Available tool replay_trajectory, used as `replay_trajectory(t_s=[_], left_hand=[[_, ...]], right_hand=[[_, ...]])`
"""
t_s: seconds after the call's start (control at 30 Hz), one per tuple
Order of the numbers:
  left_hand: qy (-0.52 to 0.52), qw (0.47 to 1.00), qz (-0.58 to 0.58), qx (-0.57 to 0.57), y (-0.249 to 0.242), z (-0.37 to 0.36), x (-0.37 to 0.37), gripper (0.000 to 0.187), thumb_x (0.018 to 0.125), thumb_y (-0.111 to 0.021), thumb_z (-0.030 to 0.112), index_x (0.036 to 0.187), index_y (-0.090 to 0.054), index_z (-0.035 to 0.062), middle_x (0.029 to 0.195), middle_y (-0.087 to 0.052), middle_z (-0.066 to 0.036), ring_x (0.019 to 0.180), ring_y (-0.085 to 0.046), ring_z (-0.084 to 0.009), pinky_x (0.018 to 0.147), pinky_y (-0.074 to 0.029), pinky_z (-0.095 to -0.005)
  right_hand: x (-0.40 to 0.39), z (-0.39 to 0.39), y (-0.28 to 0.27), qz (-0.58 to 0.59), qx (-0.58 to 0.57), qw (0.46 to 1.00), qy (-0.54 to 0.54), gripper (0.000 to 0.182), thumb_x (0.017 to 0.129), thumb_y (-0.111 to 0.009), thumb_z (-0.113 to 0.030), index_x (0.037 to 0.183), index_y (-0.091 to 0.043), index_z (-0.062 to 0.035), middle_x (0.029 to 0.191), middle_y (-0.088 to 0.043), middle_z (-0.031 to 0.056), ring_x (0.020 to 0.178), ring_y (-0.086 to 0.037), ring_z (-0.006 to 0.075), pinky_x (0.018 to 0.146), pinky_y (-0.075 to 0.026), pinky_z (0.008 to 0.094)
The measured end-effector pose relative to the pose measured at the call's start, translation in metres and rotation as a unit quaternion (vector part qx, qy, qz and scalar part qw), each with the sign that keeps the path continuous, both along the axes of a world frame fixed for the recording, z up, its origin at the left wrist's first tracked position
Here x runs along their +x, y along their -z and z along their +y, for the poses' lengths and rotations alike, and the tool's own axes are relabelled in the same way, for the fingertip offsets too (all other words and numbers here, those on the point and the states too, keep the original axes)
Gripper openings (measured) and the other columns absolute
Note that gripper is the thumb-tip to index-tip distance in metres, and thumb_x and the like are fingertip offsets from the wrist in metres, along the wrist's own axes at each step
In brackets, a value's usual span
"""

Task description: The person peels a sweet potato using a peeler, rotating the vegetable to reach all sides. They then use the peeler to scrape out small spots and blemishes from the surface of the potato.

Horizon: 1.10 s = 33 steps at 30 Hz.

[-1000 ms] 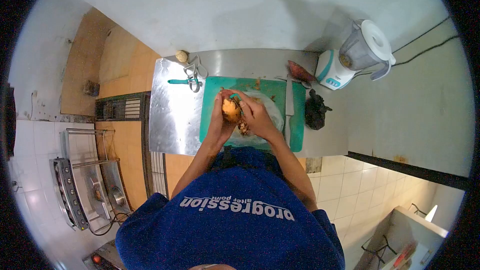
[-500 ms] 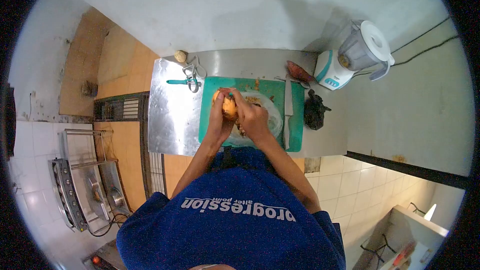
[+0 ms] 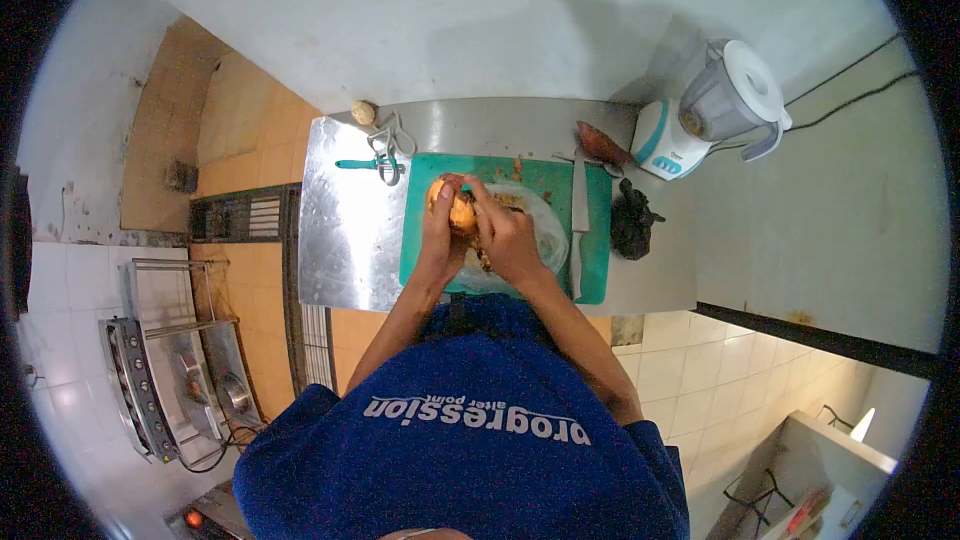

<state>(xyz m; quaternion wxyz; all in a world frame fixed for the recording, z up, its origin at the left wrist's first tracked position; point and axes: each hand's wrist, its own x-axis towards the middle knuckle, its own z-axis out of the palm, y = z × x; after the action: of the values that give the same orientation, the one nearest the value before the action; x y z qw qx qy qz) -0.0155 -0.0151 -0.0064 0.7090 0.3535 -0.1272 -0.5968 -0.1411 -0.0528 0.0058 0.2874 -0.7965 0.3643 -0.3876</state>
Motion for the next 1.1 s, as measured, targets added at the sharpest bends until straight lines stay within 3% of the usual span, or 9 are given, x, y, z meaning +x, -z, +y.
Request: replay_trajectory(t_s=[0.1,0.33,0.4,0.53,0.63,0.7,0.9,1.03,1.1], left_hand=[[0.012,1.0,-0.003,-0.023,0.001,0.0,0.002,0.039,0.104,-0.06,0.03,0.134,-0.045,0.01,0.122,-0.058,-0.006,0.109,-0.061,-0.0173,0.09,-0.055,-0.0338],[-0.009,0.999,-0.036,0.001,0.003,-0.002,-0.001,0.042,0.103,-0.06,0.03,0.136,-0.043,0.0102,0.12,-0.059,-0.008,0.109,-0.062,-0.0193,0.091,-0.055,-0.0347],[-0.003,0.999,0.033,0.019,0.0,0.0,-0.001,0.04,0.103,-0.059,0.031,0.134,-0.045,0.0097,0.119,-0.06,-0.008,0.109,-0.062,-0.0205,0.092,-0.056,-0.0369],[0.003,0.999,0.044,0.0,0.003,0.0,0.005,0.04,0.104,-0.058,0.034,0.133,-0.047,0.0085,0.12,-0.06,-0.009,0.11,-0.063,-0.0218,0.093,-0.056,-0.0386],[0.017,0.999,0.047,-0.004,0.003,0.002,0.005,0.04,0.104,-0.056,0.037,0.13,-0.049,0.0076,0.12,-0.06,-0.008,0.111,-0.063,-0.0212,0.094,-0.055,-0.0393],[0.024,1.0,0.018,0.008,0.001,0.002,0.001,0.037,0.108,-0.046,0.043,0.128,-0.051,0.013,0.118,-0.059,-0.002,0.112,-0.06,-0.0177,0.097,-0.051,-0.0374],[0.029,0.995,0.092,0.024,0.003,0.001,-0.003,0.037,0.107,-0.045,0.05,0.125,-0.053,0.0198,0.117,-0.059,0.0,0.112,-0.06,-0.018,0.098,-0.051,-0.0386],[0.028,0.991,0.121,0.041,0.007,0.004,-0.004,0.038,0.106,-0.047,0.047,0.125,-0.054,0.0141,0.116,-0.061,-0.003,0.108,-0.063,-0.0177,0.093,-0.054,-0.036],[0.034,0.991,0.121,0.045,0.009,0.002,-0.004,0.045,0.104,-0.045,0.058,0.125,-0.055,0.0204,0.117,-0.059,0.0,0.113,-0.06,-0.0191,0.1,-0.051,-0.0407]], right_hand=[[0.004,0.001,0.004,0.003,-0.102,0.994,0.034,0.05,0.095,-0.058,-0.004,0.145,-0.056,-0.0125,0.085,-0.071,0.0191,0.062,-0.068,0.0307,0.058,-0.053,0.0408],[-0.006,-0.013,0.005,0.097,-0.136,0.984,0.064,0.049,0.097,-0.058,-0.007,0.145,-0.057,-0.0146,0.079,-0.07,0.0156,0.062,-0.067,0.03,0.057,-0.052,0.0379],[-0.011,-0.013,0.004,0.004,0.02,0.999,0.039,0.046,0.099,-0.056,-0.006,0.145,-0.056,-0.0082,0.084,-0.07,0.0206,0.054,-0.054,0.0256,0.057,-0.048,0.0341],[-0.01,-0.004,-0.006,-0.08,0.043,0.996,0.008,0.043,0.102,-0.053,-0.008,0.145,-0.055,-0.0085,0.082,-0.067,0.0238,0.054,-0.048,0.0236,0.057,-0.046,0.0324],[-0.008,0.002,-0.011,-0.041,0.106,0.993,-0.026,0.043,0.103,-0.052,-0.009,0.146,-0.054,-0.008,0.093,-0.068,0.0276,0.056,-0.055,0.0292,0.06,-0.048,0.0348],[-0.003,0.002,-0.011,-0.038,0.091,0.994,-0.036,0.044,0.101,-0.052,-0.008,0.145,-0.053,-0.0071,0.102,-0.068,0.0287,0.073,-0.069,0.0393,0.068,-0.053,0.0442],[0.002,0.0,0.002,-0.066,0.055,0.996,-0.03,0.042,0.102,-0.051,-0.011,0.144,-0.055,-0.0108,0.098,-0.068,0.0283,0.073,-0.068,0.0402,0.068,-0.053,0.0459],[-0.002,-0.003,0.0,-0.06,0.074,0.994,-0.048,0.042,0.102,-0.051,-0.012,0.143,-0.056,-0.0125,0.094,-0.067,0.0289,0.073,-0.068,0.0412,0.068,-0.053,0.0461],[-0.003,-0.004,-0.003,-0.066,0.083,0.993,-0.059,0.042,0.102,-0.051,-0.012,0.144,-0.056,-0.0122,0.089,-0.066,0.0294,0.072,-0.068,0.042,0.068,-0.052,0.0465]])
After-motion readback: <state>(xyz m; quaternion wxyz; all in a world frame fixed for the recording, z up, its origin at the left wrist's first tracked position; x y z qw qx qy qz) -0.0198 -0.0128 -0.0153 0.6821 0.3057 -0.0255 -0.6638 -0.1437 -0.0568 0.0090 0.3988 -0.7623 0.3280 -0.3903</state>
